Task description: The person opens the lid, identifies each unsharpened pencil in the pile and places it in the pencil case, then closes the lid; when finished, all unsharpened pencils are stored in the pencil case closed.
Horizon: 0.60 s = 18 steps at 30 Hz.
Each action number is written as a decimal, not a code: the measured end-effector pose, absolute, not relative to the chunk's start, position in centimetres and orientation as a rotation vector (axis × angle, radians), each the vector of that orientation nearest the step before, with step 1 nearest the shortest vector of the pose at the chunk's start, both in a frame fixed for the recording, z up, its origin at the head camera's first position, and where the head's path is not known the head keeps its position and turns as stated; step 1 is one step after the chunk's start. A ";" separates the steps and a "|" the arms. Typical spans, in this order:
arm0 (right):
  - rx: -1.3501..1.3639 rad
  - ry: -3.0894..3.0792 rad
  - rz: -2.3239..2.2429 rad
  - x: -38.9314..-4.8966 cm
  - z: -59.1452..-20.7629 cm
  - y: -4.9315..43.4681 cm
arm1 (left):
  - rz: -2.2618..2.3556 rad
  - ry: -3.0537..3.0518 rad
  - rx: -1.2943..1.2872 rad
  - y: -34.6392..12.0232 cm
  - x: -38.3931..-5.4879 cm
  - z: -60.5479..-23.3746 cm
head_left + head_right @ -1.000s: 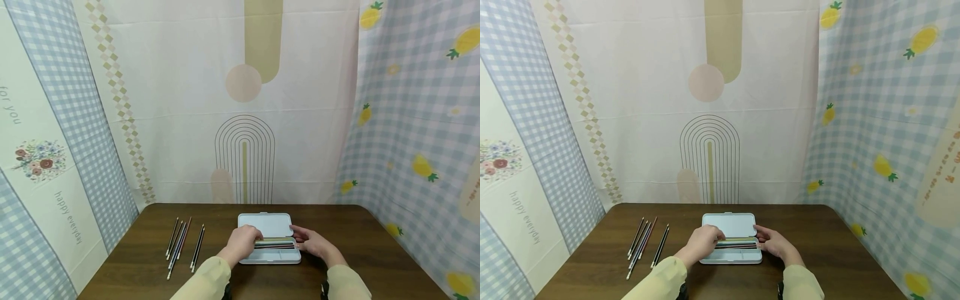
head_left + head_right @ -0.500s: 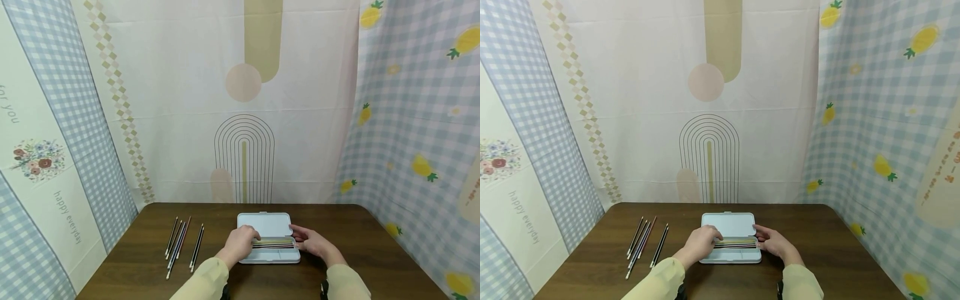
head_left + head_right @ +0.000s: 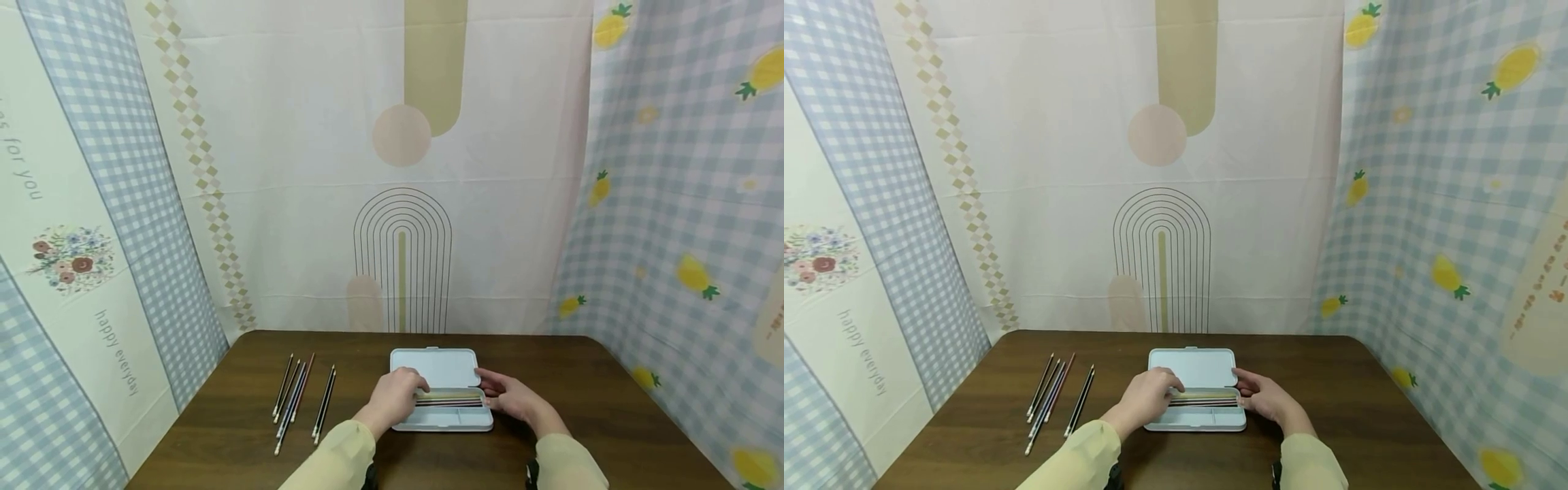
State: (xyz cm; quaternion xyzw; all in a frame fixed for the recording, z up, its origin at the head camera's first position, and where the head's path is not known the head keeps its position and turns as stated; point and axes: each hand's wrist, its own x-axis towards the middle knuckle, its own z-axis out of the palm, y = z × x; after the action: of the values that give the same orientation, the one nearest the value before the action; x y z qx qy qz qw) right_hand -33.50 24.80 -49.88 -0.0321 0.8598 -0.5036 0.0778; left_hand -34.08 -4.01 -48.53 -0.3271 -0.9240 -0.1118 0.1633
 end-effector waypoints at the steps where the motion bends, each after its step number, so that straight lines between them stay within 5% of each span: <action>1: -0.091 2.575 -1.510 -33.5 -49.9 24.8 | -0.327 -2.636 -0.930 -4.0 -34.1 -48.5; 18: -0.092 2.568 -1.501 -34.3 -49.9 25.0 | -0.741 -2.620 -0.886 -6.9 -34.5 -48.3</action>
State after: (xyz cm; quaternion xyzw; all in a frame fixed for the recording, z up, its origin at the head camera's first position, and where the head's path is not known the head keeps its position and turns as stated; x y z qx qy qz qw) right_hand -34.31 25.03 -49.94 -0.0308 0.8600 -0.5026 0.0830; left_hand -34.49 -6.86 -48.33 -0.3063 -0.9062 -0.2563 0.1387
